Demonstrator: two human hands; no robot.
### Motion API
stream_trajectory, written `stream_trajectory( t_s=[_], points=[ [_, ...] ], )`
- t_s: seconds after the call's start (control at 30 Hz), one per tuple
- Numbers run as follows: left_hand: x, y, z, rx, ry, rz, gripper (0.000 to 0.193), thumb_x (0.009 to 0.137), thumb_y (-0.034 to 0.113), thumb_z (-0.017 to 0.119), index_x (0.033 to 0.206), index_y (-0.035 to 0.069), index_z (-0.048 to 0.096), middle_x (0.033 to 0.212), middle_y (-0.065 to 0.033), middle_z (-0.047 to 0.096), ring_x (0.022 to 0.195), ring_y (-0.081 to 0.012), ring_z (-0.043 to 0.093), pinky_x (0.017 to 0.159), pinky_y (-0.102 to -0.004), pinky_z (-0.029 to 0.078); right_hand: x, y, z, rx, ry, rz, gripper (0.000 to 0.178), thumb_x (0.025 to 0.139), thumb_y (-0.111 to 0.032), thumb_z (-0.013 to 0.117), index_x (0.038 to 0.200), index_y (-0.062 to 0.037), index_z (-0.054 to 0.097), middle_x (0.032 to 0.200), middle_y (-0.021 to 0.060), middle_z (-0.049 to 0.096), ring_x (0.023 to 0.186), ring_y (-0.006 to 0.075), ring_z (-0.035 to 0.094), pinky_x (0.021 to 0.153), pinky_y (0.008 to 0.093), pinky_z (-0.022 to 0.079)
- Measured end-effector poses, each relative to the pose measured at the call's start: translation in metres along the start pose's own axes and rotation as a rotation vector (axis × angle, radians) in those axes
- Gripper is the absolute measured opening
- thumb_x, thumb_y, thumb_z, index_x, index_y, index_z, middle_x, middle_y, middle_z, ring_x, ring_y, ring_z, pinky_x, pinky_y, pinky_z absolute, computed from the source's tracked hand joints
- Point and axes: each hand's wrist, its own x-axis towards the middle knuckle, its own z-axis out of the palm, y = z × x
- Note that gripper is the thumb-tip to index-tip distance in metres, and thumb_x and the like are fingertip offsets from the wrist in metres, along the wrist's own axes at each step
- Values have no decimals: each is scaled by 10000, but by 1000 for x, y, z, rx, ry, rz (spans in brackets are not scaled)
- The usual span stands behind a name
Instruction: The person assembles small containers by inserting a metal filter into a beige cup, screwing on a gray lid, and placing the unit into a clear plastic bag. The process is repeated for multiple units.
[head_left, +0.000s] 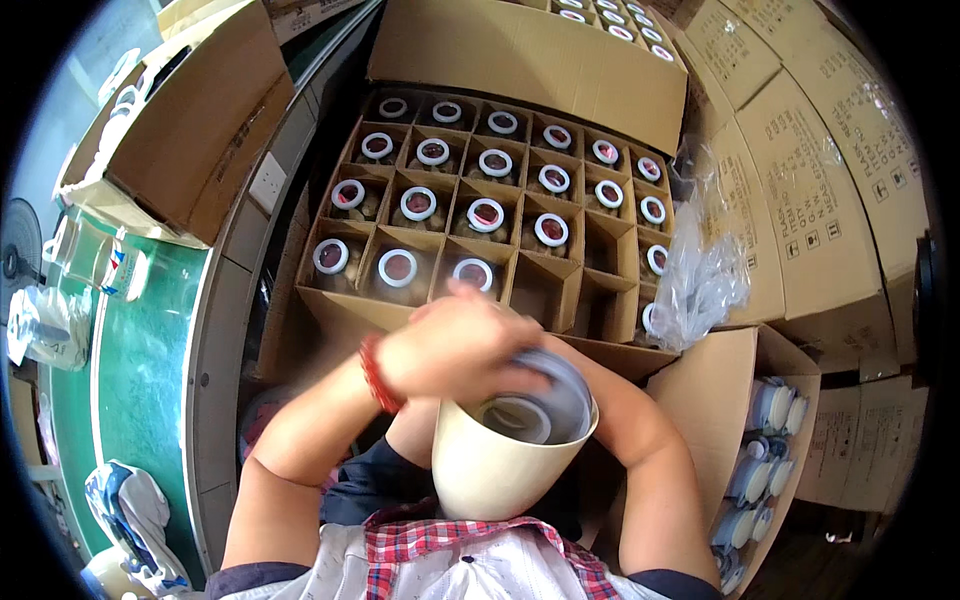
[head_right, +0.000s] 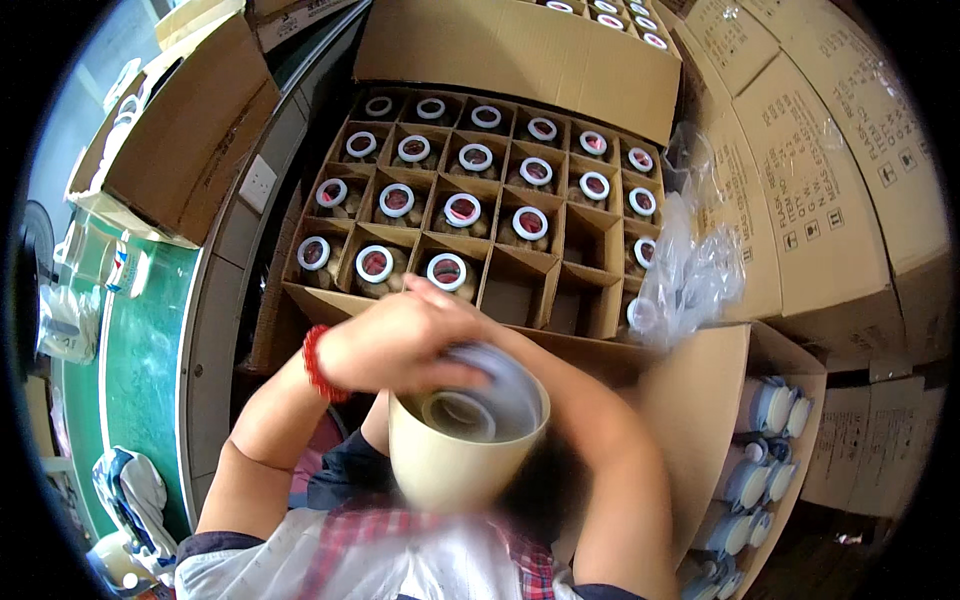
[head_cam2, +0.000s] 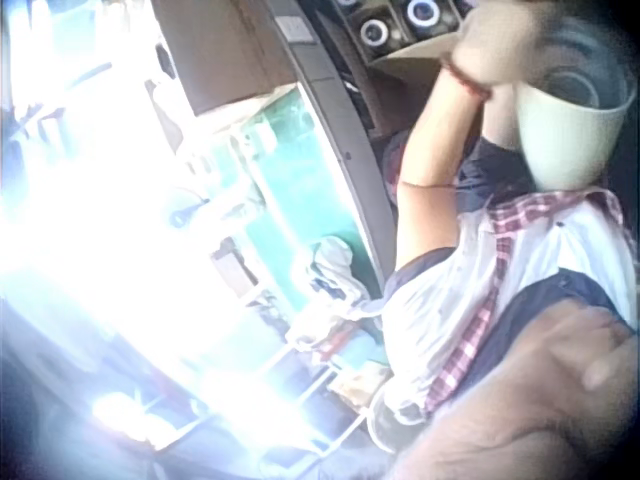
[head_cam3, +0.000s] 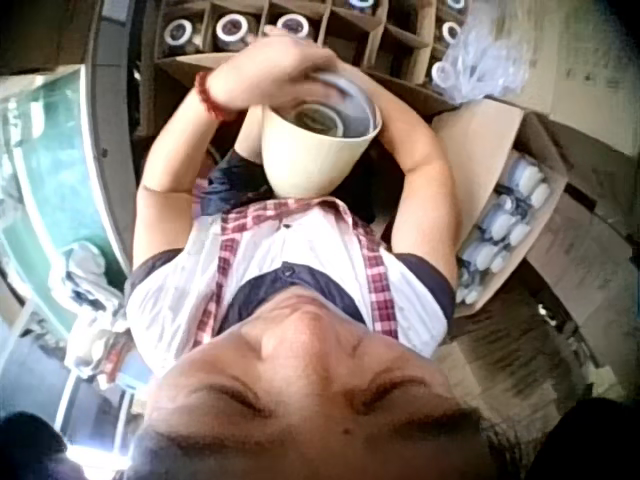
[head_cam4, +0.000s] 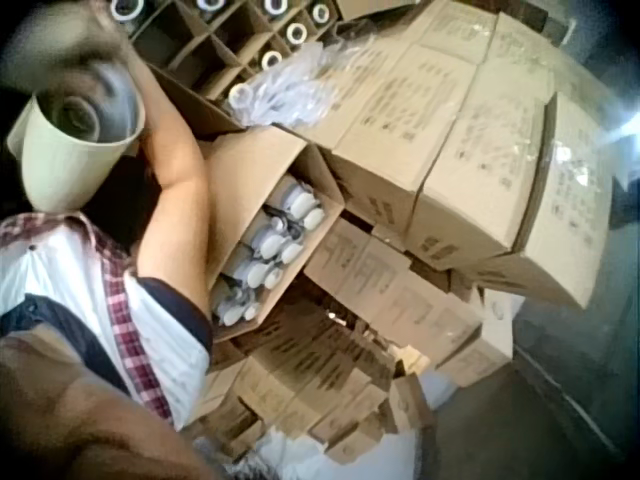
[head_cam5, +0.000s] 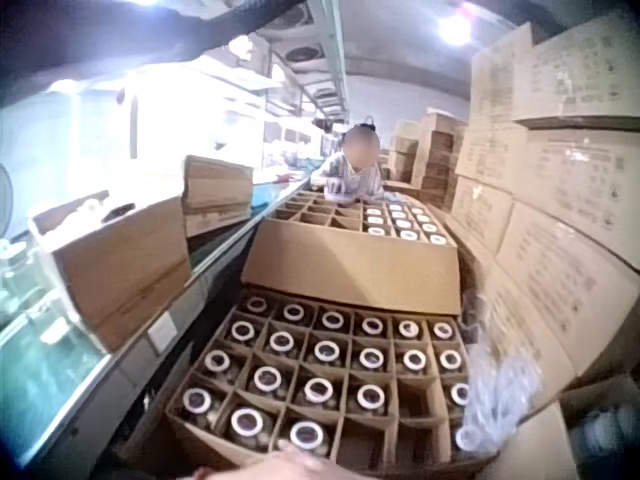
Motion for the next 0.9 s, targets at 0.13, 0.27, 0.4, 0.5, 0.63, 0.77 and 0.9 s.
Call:
stream_trajectory(
  t_s=[0.13, 0.27, 0.4, 0.5, 0.63, 0.77, 0.9],
  points=[
    [-52, -85, 31, -577, 944, -242, 273, 965, 300, 573, 1016, 34, 608, 827, -62, 645, 700, -207, 627, 659, -339, 507, 14, 11, -70, -638, 320, -39, 300, 882, -253, 654, 1125, -78, 627, 1131, 96, 623, 1020, 177, 601, 838, 308, 484],
    [-78, -108, 31, -1544, 1519, -458, 317, 999, 370, 449, 950, 74, 552, 765, -72, 578, 604, -176, 539, 499, -307, 421, 23, 27, -112, -1789, 220, -430, 301, 770, -225, 698, 1061, -163, 657, 1301, 80, 540, 1298, 312, 410, 1040, 514, 302],
    [-99, -141, 83, -1548, 1257, -436, 366, 984, 411, 390, 823, 95, 481, 650, -65, 475, 539, -197, 457, 466, -313, 364, 42, 34, -109, -1963, 110, -385, 242, 761, -277, 729, 963, -150, 694, 1275, 81, 544, 1308, 311, 392, 1074, 599, 230],
    [-79, -128, 93, -1707, 1111, -625, 416, 998, 384, 311, 891, 52, 537, 845, -133, 646, 674, -240, 596, 593, -337, 479, 37, 28, -111, -1930, 141, -396, 219, 770, -285, 729, 936, -146, 699, 1250, 79, 549, 1300, 300, 399, 1088, 619, 195],
    [-61, -117, 107, -1803, 969, -500, 570, 1015, 372, 238, 1391, -28, 393, 1406, -197, 424, 1186, -392, 532, 988, -465, 474, 17, -18, -80, -1920, 241, -467, 209, 814, -284, 702, 958, -136, 675, 1235, 113, 543, 1278, 283, 424, 1099, 621, 176],
    [-39, -89, 84, -1816, 878, -568, 650, 996, 507, 223, 1526, 133, 177, 1545, -156, 188, 1324, -451, 353, 1004, -610, 403, -13, -91, 0, -2041, 285, -707, 242, 806, -223, 715, 979, -92, 608, 1257, 121, 530, 1277, 306, 435, 1101, 581, 230],
    [-8, -75, 60, -1967, 690, -305, 692, 991, 581, 112, 1466, 112, 294, 1455, -163, 395, 1272, -367, 472, 985, -614, 434, -42, -104, 40, -2173, 289, -873, 365, 785, -180, 717, 1107, -144, 547, 1291, 134, 519, 1264, 321, 457, 1089, 603, 256]
  ],
)
